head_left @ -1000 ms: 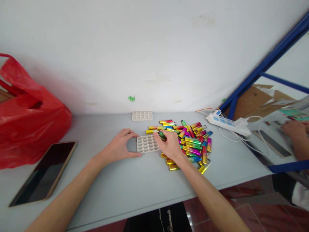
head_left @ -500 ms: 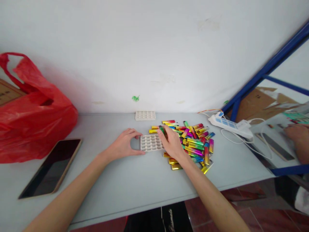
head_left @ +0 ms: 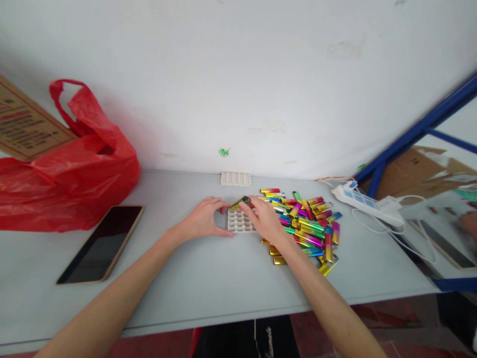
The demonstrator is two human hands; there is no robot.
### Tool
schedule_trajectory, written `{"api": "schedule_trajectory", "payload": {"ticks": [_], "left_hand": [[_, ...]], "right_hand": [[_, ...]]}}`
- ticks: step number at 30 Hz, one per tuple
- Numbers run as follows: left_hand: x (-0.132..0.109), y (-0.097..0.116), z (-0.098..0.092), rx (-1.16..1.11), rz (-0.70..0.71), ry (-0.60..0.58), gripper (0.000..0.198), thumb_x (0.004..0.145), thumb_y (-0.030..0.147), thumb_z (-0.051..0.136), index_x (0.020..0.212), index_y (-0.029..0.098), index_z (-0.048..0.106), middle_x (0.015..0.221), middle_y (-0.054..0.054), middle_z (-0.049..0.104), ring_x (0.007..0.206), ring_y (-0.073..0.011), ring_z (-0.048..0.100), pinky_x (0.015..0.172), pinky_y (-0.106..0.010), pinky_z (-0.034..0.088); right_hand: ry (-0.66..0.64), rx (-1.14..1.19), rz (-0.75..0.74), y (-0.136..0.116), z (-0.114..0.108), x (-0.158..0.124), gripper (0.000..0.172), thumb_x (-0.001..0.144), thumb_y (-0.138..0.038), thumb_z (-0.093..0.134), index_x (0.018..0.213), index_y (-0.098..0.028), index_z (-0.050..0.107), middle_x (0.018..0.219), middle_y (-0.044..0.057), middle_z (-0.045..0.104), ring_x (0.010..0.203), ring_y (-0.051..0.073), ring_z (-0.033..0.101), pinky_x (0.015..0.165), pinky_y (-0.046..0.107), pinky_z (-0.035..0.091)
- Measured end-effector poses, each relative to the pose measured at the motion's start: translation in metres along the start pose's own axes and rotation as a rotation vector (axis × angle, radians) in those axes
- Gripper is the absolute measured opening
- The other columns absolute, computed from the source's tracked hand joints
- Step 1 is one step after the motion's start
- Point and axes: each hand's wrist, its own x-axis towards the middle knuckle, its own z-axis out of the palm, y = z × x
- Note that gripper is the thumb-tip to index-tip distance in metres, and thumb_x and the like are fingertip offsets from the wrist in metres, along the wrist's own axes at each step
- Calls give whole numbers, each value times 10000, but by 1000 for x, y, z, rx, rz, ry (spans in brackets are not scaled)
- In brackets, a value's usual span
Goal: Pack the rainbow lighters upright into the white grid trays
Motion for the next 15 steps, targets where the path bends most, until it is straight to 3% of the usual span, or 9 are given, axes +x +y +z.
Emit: {"api": "schedule_trajectory", "payload": {"ticks": [6, 11, 15], "left_hand": [[1, 0, 0, 15, -2, -2, 628, 621, 667, 938, 1016, 232, 718, 990, -35, 715, 956, -279, 670, 919, -406, 523], [2, -1, -1, 26, 5, -8, 631, 611, 690, 940, 950, 228, 677, 974, -39, 703, 944, -286, 667, 894, -401, 522], [2, -3, -2, 46, 5, -10, 627, 622, 715, 922, 903, 232, 638, 966, -33, 694, 940, -278, 665, 890, -391, 523]], "right_hand": [[-141, -169, -61, 1, 8, 7, 238, 1157, -357, 517, 1074, -189, 664, 1044, 104, 760, 1011, 248, 697, 909, 352, 502], [-172, -414, -68, -6, 15, 10, 298, 1152, -353, 514, 1100, -143, 718, 1080, 153, 756, 1093, 309, 690, 1003, 438, 489], [-106, -375, -78, -7, 8, 4, 270, 1135, -357, 560, 1240, -171, 724, 1173, 140, 743, 1174, 301, 668, 1059, 446, 479]]}}
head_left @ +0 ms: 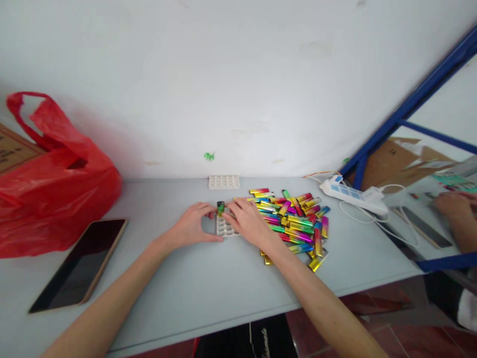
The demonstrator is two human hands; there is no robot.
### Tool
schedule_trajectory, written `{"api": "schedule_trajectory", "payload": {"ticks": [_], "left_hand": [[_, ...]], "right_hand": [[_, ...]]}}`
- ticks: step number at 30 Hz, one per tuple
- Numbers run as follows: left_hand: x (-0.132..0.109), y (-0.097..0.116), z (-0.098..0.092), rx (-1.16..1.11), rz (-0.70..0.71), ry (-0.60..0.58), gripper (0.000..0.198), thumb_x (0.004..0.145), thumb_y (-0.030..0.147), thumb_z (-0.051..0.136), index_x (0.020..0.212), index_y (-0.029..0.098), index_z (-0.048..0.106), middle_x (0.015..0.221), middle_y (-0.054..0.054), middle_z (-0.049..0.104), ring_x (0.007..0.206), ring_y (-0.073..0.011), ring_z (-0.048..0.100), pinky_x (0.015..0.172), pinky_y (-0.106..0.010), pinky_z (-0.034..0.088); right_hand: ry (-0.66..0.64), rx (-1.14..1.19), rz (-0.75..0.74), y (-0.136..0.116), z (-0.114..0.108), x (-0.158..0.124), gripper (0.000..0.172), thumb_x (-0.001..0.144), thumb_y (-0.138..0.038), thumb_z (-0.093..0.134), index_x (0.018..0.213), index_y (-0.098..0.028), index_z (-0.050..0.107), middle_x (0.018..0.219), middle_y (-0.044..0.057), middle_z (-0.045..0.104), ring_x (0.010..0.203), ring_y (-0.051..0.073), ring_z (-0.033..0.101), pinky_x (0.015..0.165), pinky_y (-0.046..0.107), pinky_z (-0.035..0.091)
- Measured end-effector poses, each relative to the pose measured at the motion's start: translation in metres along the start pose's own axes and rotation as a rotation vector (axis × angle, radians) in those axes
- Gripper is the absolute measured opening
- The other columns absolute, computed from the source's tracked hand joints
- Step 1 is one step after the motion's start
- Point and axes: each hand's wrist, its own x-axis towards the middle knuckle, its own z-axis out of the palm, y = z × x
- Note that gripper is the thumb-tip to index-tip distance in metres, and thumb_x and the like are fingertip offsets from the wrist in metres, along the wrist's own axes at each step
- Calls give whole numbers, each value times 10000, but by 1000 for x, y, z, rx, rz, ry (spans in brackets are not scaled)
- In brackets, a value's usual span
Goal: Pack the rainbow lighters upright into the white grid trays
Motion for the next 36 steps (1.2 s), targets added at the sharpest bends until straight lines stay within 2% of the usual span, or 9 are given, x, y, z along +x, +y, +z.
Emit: {"api": "schedule_trajectory", "payload": {"ticks": [3, 5, 7, 12, 16, 23, 28, 32, 36], "left_hand": [[0, -2, -1, 6, 4, 2, 623, 633, 718, 910, 927, 235, 647, 974, -27, 701, 944, -272, 667, 888, -383, 530], [0, -2, -1, 8, -2, 0, 622, 633, 716, 906, 935, 234, 655, 976, -27, 703, 944, -273, 669, 887, -383, 536], [0, -2, -1, 6, -8, -5, 626, 630, 714, 905, 945, 232, 662, 984, -32, 706, 952, -277, 672, 896, -388, 540], [-1, 0, -3, 13, -1, -4, 626, 663, 735, 879, 984, 235, 682, 1025, -40, 716, 979, -276, 673, 921, -391, 546], [-2, 1, -4, 15, -5, -8, 631, 669, 738, 879, 994, 234, 684, 1023, -44, 717, 983, -280, 676, 931, -397, 546], [-1, 0, -2, 15, -15, -14, 643, 656, 719, 892, 1018, 228, 688, 1017, -50, 709, 994, -293, 680, 939, -410, 546], [-2, 2, -3, 20, -2, -13, 622, 677, 729, 874, 1004, 233, 689, 1009, -45, 711, 971, -284, 671, 929, -407, 545], [-2, 3, -3, 18, 2, -6, 622, 671, 732, 876, 994, 235, 687, 1000, -38, 705, 957, -280, 665, 907, -395, 539], [-2, 4, -2, 17, 4, -2, 629, 662, 737, 879, 988, 235, 685, 980, -33, 699, 938, -277, 663, 886, -389, 530]], "right_hand": [[94, 100, 55, 16, -19, -14, 273, 1133, -351, 561, 1306, -207, 715, 1220, 129, 735, 1186, 279, 668, 1080, 430, 486], [111, 141, 101, 33, -35, -28, 249, 1119, -339, 592, 1290, -220, 728, 1226, 124, 741, 1196, 279, 669, 1083, 434, 494], [77, 162, 148, 52, -48, -43, 208, 1078, -336, 674, 1229, -213, 746, 1204, 116, 754, 1187, 286, 671, 1079, 455, 499], [-80, 285, 193, 84, -61, -65, 152, 955, -251, 823, 1069, -189, 745, 1042, 55, 745, 949, 217, 695, 891, 363, 540], [-112, 310, 192, 80, -60, -62, 13, 999, -195, 751, 1001, -190, 739, 1012, 49, 733, 931, 202, 683, 861, 338, 519], [-131, 213, 172, 65, -57, -56, 107, 945, -221, 829, 969, -194, 729, 1004, 52, 713, 998, 240, 675, 908, 368, 509], [-41, 237, 202, 63, -54, -57, 102, 1015, -260, 740, 1050, -217, 654, 1077, 63, 730, 1031, 246, 688, 926, 376, 507], [57, 346, 268, 61, -53, -53, 87, 1080, -317, 600, 1045, -244, 569, 922, 19, 721, 834, 224, 686, 789, 336, 486], [121, 428, 316, 55, -46, -47, 172, 1060, -403, 588, 987, -253, 549, 751, -30, 642, 661, 196, 605, 689, 311, 453]]}}
